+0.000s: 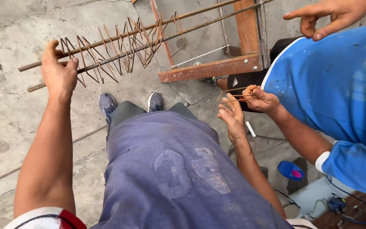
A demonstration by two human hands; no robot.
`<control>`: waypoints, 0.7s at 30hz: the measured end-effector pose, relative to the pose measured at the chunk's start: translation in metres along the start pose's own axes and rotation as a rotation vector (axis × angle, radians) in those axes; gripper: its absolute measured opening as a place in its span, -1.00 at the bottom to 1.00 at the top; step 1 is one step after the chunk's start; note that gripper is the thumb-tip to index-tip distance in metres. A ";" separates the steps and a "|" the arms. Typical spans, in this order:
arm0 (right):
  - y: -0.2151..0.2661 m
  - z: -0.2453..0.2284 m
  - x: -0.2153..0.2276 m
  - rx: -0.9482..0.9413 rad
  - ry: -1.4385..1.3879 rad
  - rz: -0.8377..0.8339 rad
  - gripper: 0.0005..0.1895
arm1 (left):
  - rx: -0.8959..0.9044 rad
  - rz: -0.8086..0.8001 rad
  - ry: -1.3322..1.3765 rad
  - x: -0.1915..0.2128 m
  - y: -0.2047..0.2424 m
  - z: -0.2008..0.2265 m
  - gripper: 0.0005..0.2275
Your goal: Arranging metal rebar stirrups onto long rebar rods supported by a wooden frame for construction.
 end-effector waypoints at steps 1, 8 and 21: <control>0.001 -0.007 -0.007 0.001 -0.012 0.000 -0.28 | -0.009 -0.001 -0.008 -0.004 0.000 -0.002 -0.53; 0.024 -0.064 -0.051 0.411 -0.010 -0.090 -0.45 | -0.038 0.182 -0.169 -0.011 0.000 -0.062 -0.42; 0.081 -0.169 -0.172 0.492 0.125 -0.513 -0.74 | 0.250 -0.114 -0.095 0.011 0.023 0.036 -0.60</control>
Point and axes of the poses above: each hand's wrist, its own y-axis away from the middle knuckle, its own x-axis out of the back of the hand, z = x × y, the point moved 6 cm from there along -y, towards the middle knuckle, and after that the axes turned 9 degrees about -x, right-handed, at the moved point
